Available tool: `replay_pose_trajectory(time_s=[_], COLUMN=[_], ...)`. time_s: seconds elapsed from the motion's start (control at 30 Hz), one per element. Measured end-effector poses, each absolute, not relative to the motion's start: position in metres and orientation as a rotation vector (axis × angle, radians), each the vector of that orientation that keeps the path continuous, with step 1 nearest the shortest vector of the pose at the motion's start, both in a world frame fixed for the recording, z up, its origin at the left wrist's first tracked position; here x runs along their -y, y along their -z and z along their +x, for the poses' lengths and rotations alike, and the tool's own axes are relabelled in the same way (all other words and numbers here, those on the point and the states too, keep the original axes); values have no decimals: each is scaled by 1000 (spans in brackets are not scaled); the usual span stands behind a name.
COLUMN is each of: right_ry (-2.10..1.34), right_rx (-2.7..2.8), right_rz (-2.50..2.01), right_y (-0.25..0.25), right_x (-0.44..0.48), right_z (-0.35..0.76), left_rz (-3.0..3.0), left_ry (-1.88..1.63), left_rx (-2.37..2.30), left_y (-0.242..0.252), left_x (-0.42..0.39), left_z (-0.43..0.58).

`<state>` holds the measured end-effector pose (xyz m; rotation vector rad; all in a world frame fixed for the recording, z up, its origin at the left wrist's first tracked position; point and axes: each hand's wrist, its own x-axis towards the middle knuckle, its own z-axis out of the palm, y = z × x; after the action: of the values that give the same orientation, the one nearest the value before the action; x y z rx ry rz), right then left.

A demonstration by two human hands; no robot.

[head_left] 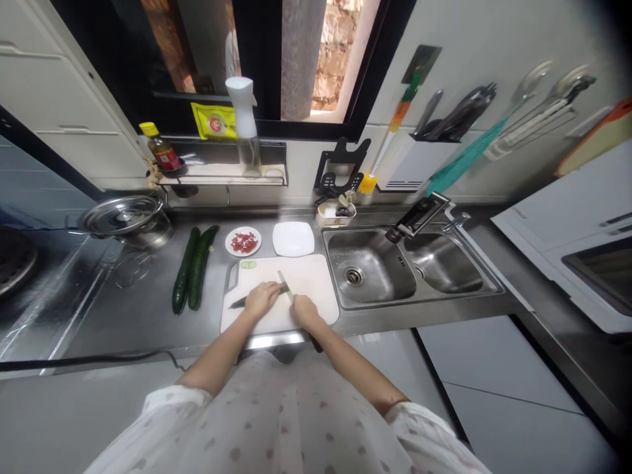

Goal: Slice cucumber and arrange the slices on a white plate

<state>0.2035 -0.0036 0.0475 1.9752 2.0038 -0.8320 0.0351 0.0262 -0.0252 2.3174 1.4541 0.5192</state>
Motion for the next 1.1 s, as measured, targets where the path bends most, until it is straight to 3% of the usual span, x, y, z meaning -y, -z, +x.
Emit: replay_pose_trajectory(time_s=[1.1], right_ry=[797], right_rx=[-2085], right_rz=[1964], right_y=[-36], right_x=[5], right_z=[203], left_rz=[2299], left_ry=[-487], left_rx=[-1468], left_y=[24], left_x=[-27], left_z=[35])
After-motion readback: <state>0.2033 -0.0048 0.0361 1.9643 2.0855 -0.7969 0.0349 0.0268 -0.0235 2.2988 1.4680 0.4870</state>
